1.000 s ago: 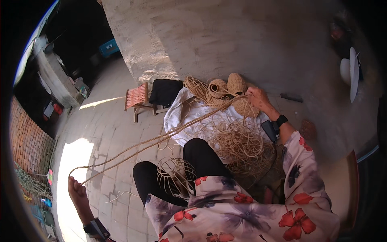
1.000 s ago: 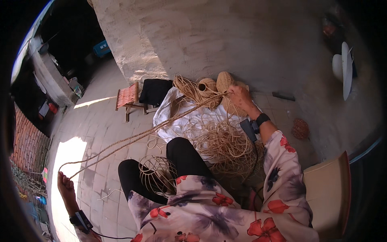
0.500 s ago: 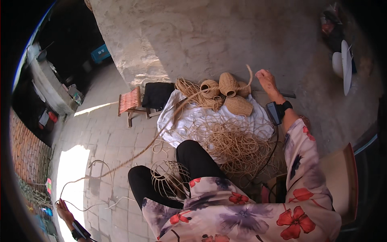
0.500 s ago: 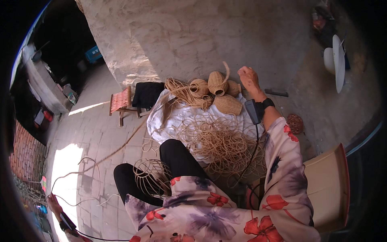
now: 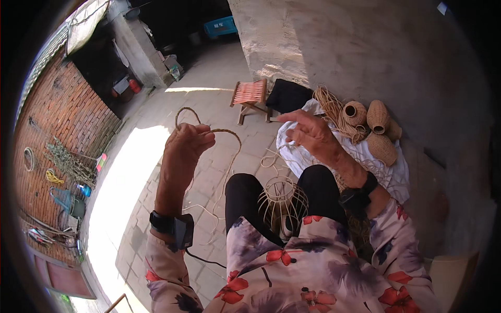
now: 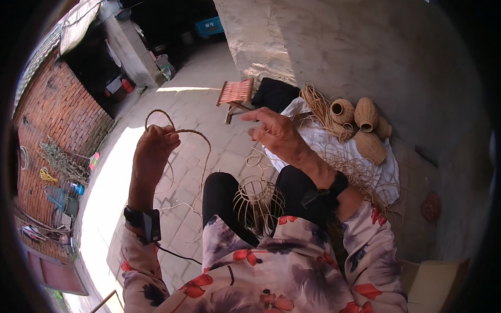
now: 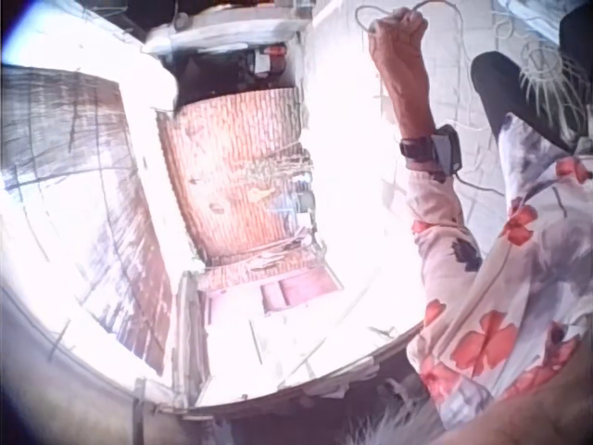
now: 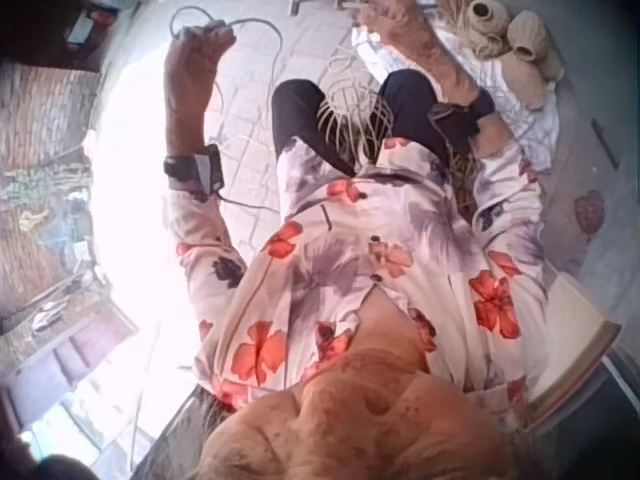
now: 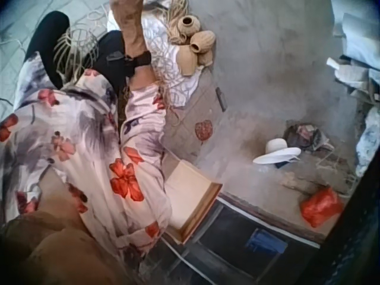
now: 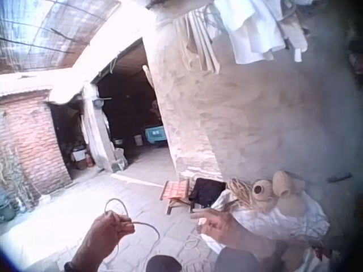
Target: The recorder is weaving a craft item from natural fibers in an outdoor workshop.
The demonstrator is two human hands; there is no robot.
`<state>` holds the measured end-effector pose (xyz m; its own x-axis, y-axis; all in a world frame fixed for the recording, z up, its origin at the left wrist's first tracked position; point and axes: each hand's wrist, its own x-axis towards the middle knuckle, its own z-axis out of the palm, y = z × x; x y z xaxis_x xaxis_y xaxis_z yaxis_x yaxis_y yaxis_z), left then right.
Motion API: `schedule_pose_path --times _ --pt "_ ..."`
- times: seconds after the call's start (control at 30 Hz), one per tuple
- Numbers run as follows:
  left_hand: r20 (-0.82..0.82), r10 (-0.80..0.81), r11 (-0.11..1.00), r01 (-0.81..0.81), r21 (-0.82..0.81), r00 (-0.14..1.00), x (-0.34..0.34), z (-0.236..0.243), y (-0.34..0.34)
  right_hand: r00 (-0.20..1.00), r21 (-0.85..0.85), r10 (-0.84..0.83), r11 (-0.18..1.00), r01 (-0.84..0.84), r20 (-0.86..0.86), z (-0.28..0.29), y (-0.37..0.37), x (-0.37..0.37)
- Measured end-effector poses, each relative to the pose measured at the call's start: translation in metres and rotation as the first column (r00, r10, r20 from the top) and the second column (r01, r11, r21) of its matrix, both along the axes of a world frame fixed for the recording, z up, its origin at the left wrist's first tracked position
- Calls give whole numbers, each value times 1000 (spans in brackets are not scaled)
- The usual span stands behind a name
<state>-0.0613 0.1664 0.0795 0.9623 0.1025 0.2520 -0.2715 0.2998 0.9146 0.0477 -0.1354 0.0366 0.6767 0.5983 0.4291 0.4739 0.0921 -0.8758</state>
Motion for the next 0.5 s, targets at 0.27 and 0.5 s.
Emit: schedule_pose_path --times 0.27,0.5 --pt "63 -75 930 92 -356 995 3 -5 6 997 -14 77 997 -77 -27 -28 2 4" --pt "-72 178 843 -190 -503 981 -23 -65 105 665 -353 -642 563 747 383 -65 -239 74"
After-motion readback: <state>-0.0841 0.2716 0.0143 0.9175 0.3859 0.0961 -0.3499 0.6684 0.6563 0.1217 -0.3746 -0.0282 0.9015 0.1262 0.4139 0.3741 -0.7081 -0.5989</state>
